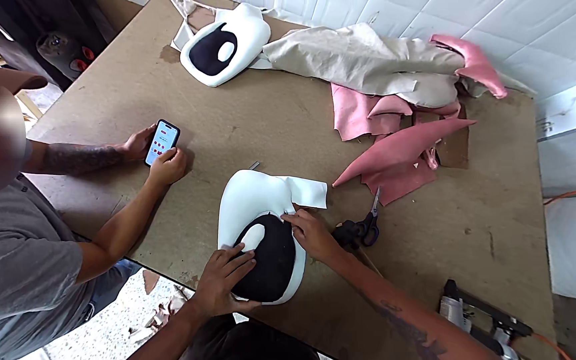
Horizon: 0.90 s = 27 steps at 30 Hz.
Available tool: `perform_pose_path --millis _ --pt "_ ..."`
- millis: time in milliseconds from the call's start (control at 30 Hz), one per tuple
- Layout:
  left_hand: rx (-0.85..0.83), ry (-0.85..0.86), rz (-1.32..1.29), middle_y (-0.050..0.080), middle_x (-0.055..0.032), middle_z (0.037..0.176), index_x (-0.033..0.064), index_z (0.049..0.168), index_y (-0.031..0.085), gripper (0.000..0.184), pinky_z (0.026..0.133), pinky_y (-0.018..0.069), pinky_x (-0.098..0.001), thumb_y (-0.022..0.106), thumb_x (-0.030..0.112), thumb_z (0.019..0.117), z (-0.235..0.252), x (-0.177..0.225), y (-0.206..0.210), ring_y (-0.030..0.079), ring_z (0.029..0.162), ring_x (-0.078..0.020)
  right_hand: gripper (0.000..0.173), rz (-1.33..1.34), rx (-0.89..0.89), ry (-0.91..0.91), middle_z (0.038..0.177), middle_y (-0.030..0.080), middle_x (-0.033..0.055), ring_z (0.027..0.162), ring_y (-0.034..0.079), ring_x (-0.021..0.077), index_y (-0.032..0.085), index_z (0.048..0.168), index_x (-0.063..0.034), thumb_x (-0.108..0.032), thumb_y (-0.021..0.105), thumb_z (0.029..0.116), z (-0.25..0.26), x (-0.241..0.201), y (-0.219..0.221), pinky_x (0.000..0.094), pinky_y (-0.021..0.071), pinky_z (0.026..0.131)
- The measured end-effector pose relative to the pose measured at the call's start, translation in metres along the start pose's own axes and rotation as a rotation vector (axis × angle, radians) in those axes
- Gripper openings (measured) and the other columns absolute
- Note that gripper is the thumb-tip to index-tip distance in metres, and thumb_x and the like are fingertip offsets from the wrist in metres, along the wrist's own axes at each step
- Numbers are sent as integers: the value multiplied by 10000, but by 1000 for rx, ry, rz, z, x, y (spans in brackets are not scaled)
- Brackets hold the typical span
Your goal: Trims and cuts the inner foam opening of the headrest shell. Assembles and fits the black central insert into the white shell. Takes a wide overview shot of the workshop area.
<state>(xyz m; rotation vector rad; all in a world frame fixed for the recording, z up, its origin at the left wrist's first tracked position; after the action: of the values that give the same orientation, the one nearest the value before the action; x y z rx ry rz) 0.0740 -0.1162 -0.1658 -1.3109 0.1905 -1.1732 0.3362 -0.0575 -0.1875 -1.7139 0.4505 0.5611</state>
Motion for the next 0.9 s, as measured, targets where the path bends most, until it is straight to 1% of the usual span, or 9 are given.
perform_pose_path --millis 100,300,367,433,567,633,733,833,900 --pt "22 -78 24 610 56 1458 275 1372 645 836 1083 462 -434 724 793 720 0 12 18 558 1337 -134 465 56 81 17 1110 665 -4 952 651 108 618 1428 -318 -153 585 994 -4 6 -2 355 592 824" --pt "43 -124 -32 561 42 1512 276 1394 633 759 1230 316 -562 779 673 763 -11 20 29 460 1448 -192 471 50 34 32 1154 619 15 1023 619 131 564 1488 -303 -190 515 1033 -9 3 3 368 574 863" --pt "30 -98 -54 534 25 1542 269 1435 604 765 1243 315 -569 775 644 790 -13 19 28 436 1474 -208 483 201 12 154 1146 684 -8 935 672 115 505 1530 -304 -347 535 1050 -14 10 4 379 600 823" --pt "2 -79 -72 485 19 1585 273 1488 551 790 1259 290 -581 771 619 812 -11 18 30 387 1508 -220 631 388 -5 321 953 733 -1 685 681 144 439 1565 -335 -498 640 990 -19 15 11 381 608 628" --pt "-129 -82 -92 330 21 1679 333 1578 409 894 1283 190 -610 794 539 797 -5 21 46 229 1577 -247 704 476 7 469 768 703 39 514 615 187 364 1580 -389 -484 692 965 -29 13 21 387 562 496" --pt "-97 -47 -153 384 8 1652 307 1563 436 886 1275 271 -552 822 462 781 -4 21 33 301 1551 -238 642 535 12 478 742 673 56 499 590 197 389 1572 -404 -441 661 991 -35 4 16 389 547 480" --pt "16 26 -320 505 -75 1566 191 1541 472 698 1204 442 -493 714 377 913 -7 28 -5 477 1452 -265 599 751 -65 504 716 671 111 475 625 229 422 1557 -318 -403 645 1008 -52 -13 9 377 568 446" --pt "140 -46 -503 541 -134 1524 150 1526 489 528 1171 482 -532 576 269 1019 -16 28 -37 529 1403 -331 663 911 -187 386 908 725 128 633 684 246 369 1577 -233 -391 663 1004 -48 -12 12 378 597 556" --pt "189 -137 -608 547 -148 1514 177 1530 475 515 1146 499 -549 534 279 1028 -22 24 -47 550 1377 -356 526 947 -273 299 1014 690 113 698 638 214 545 1477 -211 -411 656 1003 -41 -2 19 342 560 594"
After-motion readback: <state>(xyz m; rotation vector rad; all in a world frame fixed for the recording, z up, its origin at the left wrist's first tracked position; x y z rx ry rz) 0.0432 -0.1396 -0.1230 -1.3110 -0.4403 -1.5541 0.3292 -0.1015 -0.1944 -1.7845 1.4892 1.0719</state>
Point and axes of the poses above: each hand's wrist, its own z-axis towards the middle knuckle, its own y-axis out of the palm, x = y × z, the point moved 9 cm from there along z, towards the middle knuckle
